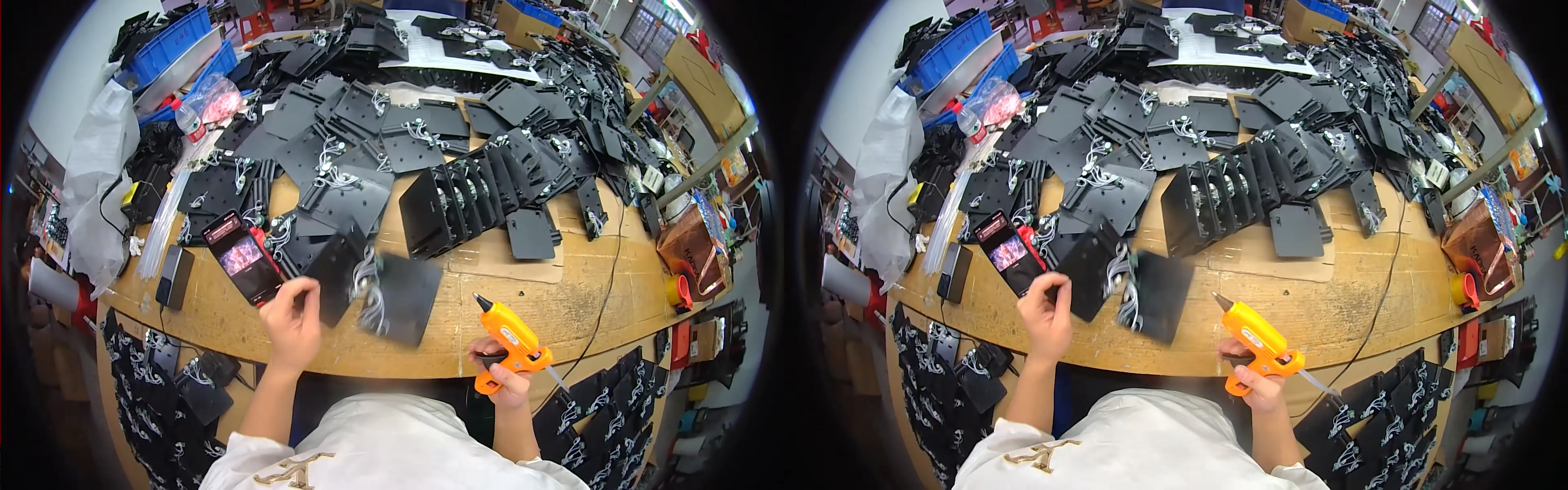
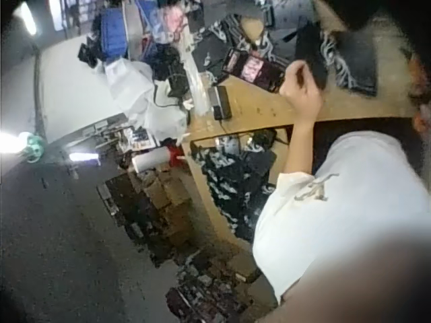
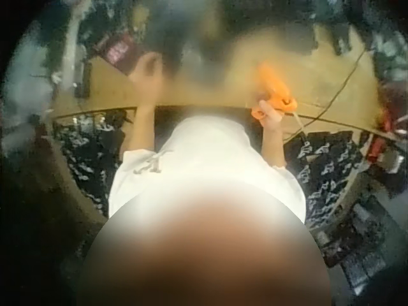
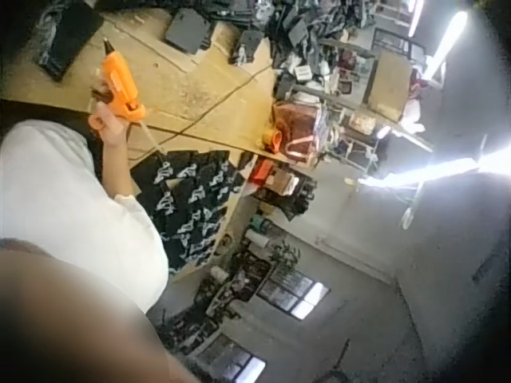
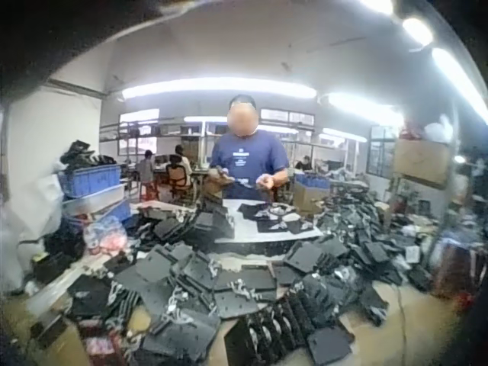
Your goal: The person uses a hot glue gun to apply adhesive to the internal wiring and circuit board of small black electronic housings. They handle the components one at a time, applying glue to secure the wires, and then place the finished units into a pile on the table.
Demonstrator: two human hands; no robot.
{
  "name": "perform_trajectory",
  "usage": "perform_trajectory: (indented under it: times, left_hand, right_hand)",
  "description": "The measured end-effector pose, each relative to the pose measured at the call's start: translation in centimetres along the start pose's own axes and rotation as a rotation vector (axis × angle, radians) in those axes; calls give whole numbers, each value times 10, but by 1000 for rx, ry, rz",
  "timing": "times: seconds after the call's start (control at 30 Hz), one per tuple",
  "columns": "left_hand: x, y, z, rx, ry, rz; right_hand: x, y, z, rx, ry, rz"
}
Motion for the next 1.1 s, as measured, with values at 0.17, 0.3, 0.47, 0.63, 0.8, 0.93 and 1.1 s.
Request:
perform_trajectory:
  times: [0.17, 0.3, 0.47, 0.63, 0.8, 0.93, 1.1]
  left_hand:
    - [-14, -27, -53, 80, 94, -21]
    - [-22, -35, -64, 196, 44, -18]
    - [-29, -35, -59, 172, -19, -75]
    - [-11, -42, -72, 294, 120, -200]
    - [60, -27, -98, 420, 252, -172]
    - [60, -25, -96, 552, 450, -281]
    - [63, -15, -95, 449, 362, -148]
  right_hand:
    - [-7, 33, 26, -92, 68, -7]
    - [-21, 57, 30, -59, 76, -523]
    - [-24, 60, 38, 115, 87, -739]
    - [-10, 54, 24, -57, -86, 56]
    - [-28, 40, -11, -384, -217, 527]
    - [-49, 93, -5, -639, -427, 404]
    - [-51, 71, 26, -370, -118, 345]
Point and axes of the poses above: each hand's wrist, its own z-axis towards the middle knuckle, its own x-axis out of the back of the hand, y = z × x, the point moved 2 cm from there along z, towards the middle knuckle, and after that the axes turned 12 degrees about -x, right-handed, at the moved point
